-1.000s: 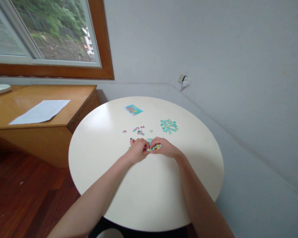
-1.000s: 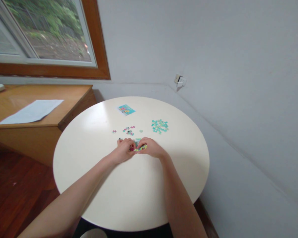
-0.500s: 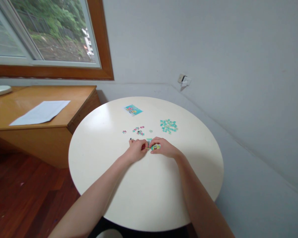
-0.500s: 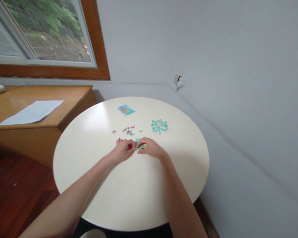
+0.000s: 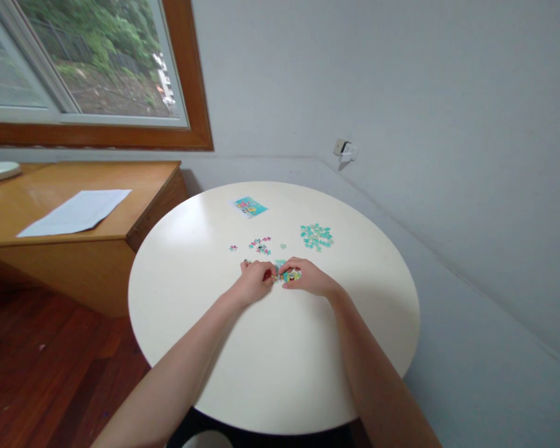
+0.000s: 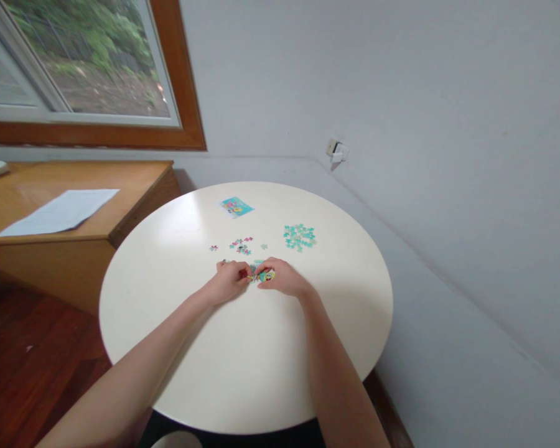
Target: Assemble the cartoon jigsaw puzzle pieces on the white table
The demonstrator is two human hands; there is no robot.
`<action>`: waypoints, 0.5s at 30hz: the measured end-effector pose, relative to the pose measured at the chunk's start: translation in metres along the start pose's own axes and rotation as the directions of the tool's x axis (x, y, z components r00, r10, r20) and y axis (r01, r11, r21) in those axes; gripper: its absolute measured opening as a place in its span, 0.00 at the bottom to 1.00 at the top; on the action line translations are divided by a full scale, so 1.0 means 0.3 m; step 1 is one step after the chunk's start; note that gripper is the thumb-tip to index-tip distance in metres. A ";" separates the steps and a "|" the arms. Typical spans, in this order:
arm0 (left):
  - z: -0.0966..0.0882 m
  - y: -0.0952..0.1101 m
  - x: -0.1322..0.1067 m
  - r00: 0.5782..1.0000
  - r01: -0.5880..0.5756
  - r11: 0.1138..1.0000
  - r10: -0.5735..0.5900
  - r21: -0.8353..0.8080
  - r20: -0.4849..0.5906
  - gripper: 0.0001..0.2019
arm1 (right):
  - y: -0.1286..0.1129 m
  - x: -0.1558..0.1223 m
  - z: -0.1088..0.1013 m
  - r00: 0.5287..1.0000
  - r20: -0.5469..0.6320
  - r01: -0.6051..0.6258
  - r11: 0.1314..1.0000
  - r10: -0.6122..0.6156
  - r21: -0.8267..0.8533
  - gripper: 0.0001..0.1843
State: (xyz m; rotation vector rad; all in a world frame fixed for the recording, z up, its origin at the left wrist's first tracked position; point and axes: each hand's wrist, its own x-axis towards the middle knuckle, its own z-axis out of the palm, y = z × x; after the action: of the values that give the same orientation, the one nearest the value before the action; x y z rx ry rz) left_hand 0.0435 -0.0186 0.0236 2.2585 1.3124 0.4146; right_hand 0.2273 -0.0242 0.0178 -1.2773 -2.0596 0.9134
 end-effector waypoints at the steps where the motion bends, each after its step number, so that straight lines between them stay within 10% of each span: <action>1: 0.000 0.001 0.000 1.000 -0.006 1.000 0.006 -0.002 0.004 0.06 | -0.001 0.000 0.000 1.000 -0.001 0.001 1.000 -0.001 0.000 0.15; 15: 0.015 -0.012 -0.001 0.996 -0.085 0.996 0.085 0.021 -0.009 0.08 | -0.001 -0.001 0.004 1.000 -0.005 0.020 1.000 -0.020 -0.017 0.10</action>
State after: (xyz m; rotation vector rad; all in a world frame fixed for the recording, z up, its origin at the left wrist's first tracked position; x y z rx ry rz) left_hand 0.0430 -0.0185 0.0180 2.3379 1.2339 0.4449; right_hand 0.2264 -0.0249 0.0174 -1.2641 -2.0766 0.8847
